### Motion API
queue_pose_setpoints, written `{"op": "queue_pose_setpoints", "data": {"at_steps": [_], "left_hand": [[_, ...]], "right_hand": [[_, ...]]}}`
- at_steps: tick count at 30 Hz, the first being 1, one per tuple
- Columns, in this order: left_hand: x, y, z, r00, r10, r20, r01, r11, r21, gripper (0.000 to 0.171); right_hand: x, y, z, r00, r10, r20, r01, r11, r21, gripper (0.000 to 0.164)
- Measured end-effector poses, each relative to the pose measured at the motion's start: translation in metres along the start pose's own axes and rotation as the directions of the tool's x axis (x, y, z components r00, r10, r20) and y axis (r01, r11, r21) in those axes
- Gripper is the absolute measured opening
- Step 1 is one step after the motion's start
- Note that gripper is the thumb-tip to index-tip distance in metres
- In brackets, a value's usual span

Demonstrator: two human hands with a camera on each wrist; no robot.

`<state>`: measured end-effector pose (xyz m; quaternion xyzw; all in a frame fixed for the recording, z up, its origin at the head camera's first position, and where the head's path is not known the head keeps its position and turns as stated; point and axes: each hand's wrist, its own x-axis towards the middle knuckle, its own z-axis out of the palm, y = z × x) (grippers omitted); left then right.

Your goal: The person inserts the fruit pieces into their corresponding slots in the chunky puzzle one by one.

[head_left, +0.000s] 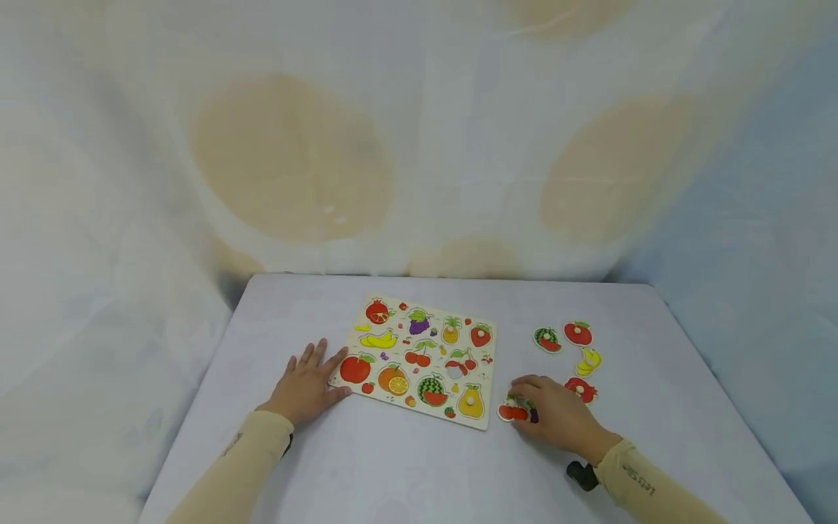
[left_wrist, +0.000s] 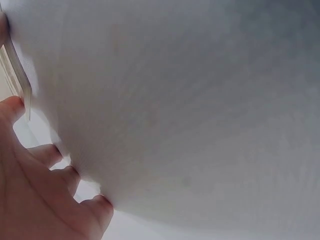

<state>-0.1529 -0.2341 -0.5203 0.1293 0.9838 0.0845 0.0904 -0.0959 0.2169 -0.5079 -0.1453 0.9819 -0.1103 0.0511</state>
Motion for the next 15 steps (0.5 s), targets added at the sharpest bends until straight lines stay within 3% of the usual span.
{"op": "queue_pose_setpoints", "data": {"at_steps": [7,15], "left_hand": [[0.0022,-0.002,0.0029,1.0,-0.002,-0.007,0.002,1.0,0.012,0.081],[0.0002,0.0009,-0.0004,1.0,-0.006,-0.001,0.006,1.0,0.006,0.081]], "right_hand": [[-0.0002,0.0002,0.001,0.997,-0.065,-0.031,0.064,0.997,-0.038,0.045],[0.0021,-0.0059,-0.0011,0.999,-0.041,-0.017,0.04,0.998,-0.051,0.044]]}}
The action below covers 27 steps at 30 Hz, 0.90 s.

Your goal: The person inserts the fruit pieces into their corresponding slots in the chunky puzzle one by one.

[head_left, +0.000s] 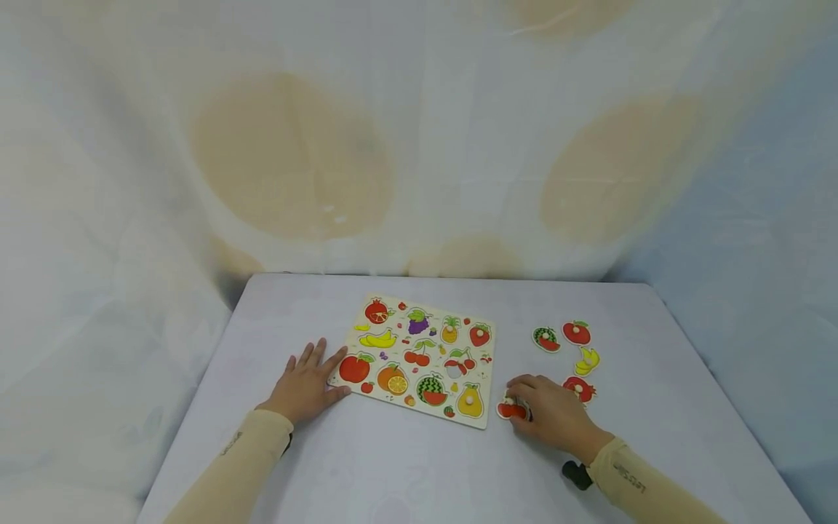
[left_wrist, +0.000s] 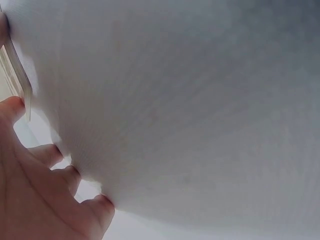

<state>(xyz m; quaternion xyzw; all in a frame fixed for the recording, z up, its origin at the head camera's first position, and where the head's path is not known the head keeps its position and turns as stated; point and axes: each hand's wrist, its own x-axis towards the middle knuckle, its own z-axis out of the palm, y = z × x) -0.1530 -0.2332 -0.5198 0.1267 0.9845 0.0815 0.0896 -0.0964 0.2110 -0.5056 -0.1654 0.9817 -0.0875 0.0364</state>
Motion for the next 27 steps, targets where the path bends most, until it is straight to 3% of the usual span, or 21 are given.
{"op": "queue_pose_setpoints", "data": {"at_steps": [5,18,27], "left_hand": [[-0.002,0.002,-0.002,1.0,0.0,0.006,0.0,1.0,-0.003,0.08],[0.0,0.002,-0.003,1.0,-0.001,0.005,0.001,1.0,0.007,0.081],[-0.002,0.003,-0.004,1.0,-0.003,0.021,0.003,1.0,-0.006,0.08]], "right_hand": [[0.003,-0.002,-0.002,1.0,0.016,0.007,-0.017,1.0,0.017,0.043],[0.009,0.006,-0.001,0.997,0.036,-0.072,-0.031,0.997,0.068,0.045],[0.035,0.003,-0.014,0.997,0.033,-0.075,-0.025,0.995,0.101,0.041]]}}
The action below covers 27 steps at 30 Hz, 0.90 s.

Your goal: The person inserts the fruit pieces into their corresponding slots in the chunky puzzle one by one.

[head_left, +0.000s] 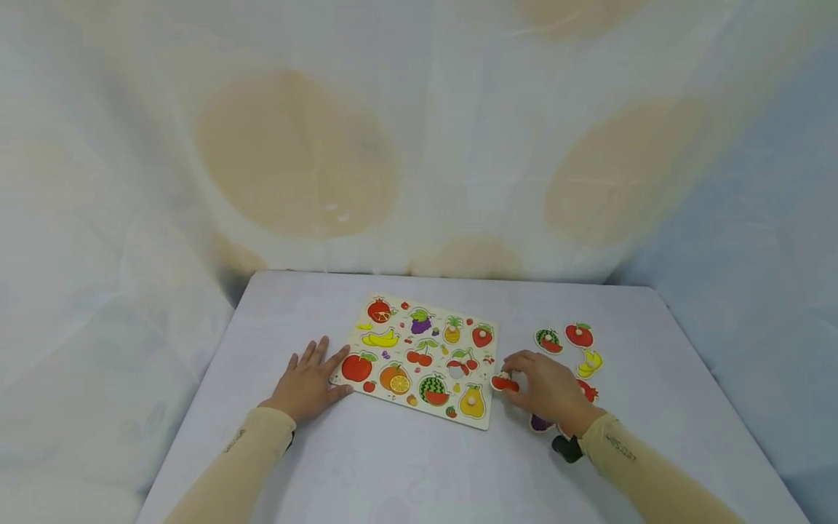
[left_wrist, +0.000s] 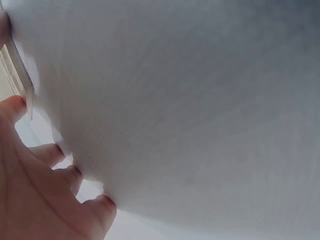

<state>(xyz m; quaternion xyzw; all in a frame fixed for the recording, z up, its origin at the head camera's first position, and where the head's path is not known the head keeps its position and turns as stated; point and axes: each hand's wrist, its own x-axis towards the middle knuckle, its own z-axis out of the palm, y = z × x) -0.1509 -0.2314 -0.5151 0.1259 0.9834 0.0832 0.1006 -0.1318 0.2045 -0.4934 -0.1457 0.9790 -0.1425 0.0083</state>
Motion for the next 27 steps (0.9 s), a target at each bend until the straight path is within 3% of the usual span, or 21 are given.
{"op": "queue_pose_setpoints", "data": {"at_steps": [8,15,21,27], "left_hand": [[0.003,-0.004,0.008,1.0,-0.004,-0.011,0.004,1.0,0.017,0.081],[0.002,-0.005,0.006,1.0,-0.017,-0.009,0.017,1.0,0.001,0.082],[0.003,-0.004,0.006,1.0,-0.009,-0.009,0.009,1.0,0.004,0.083],[0.003,-0.004,0.005,1.0,-0.016,-0.011,0.016,1.0,0.013,0.083]], "right_hand": [[0.041,-0.024,0.0,0.999,-0.028,0.029,0.028,0.999,0.016,0.037],[0.081,-0.069,0.001,0.996,-0.011,0.092,0.01,1.0,0.011,0.036],[0.104,-0.096,0.014,0.989,-0.021,0.147,0.02,1.0,0.005,0.034],[0.117,-0.107,0.032,0.987,-0.01,0.163,0.009,1.0,0.01,0.035]]}}
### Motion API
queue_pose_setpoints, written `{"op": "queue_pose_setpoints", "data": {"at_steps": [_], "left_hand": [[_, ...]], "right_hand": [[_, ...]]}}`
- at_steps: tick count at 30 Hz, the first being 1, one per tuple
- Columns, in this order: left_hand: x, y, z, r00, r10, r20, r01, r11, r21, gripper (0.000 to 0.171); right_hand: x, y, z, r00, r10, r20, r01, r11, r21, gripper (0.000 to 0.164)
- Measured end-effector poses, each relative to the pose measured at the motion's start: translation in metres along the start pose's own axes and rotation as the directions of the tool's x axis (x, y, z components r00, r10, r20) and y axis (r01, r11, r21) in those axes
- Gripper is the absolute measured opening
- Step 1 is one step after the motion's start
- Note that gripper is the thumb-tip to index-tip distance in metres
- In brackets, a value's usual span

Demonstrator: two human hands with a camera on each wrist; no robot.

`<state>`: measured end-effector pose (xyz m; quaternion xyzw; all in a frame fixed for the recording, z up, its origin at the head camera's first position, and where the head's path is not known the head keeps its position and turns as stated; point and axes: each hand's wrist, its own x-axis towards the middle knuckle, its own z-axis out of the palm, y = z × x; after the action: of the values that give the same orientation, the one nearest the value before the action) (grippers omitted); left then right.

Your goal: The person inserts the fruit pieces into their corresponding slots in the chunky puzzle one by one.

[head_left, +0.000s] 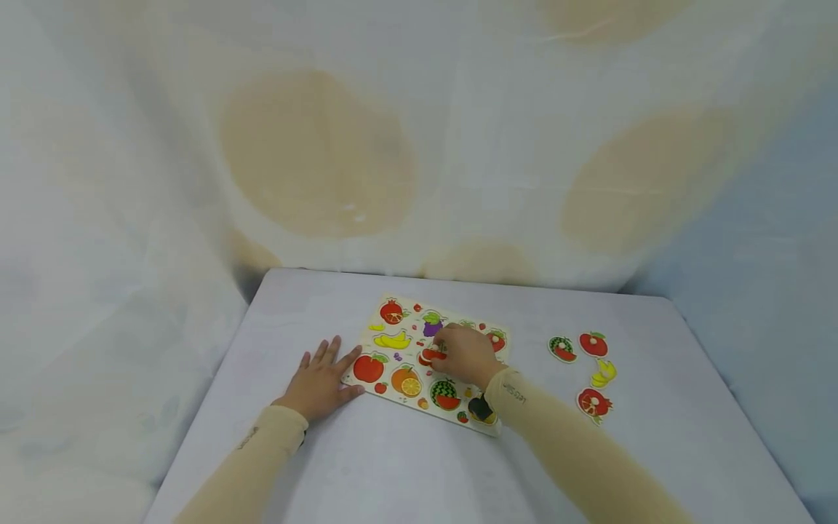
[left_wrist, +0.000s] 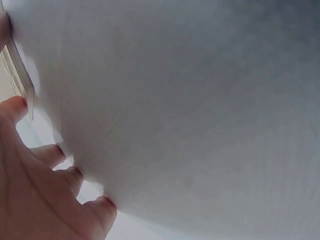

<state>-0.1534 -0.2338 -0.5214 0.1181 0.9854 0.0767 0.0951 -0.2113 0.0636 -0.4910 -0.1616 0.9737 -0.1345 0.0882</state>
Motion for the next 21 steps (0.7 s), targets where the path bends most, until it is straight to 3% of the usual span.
{"op": "queue_pose_setpoints", "data": {"at_steps": [6,21], "left_hand": [[0.0,0.0,-0.001,1.0,-0.006,0.008,0.006,1.0,0.003,0.081],[0.0,0.001,0.001,1.0,0.005,-0.005,-0.005,1.0,0.026,0.081]], "right_hand": [[0.003,-0.003,0.014,1.0,-0.009,-0.014,0.008,1.0,-0.012,0.032],[-0.002,0.0,0.019,0.998,-0.057,-0.042,0.056,0.998,-0.022,0.036]]}}
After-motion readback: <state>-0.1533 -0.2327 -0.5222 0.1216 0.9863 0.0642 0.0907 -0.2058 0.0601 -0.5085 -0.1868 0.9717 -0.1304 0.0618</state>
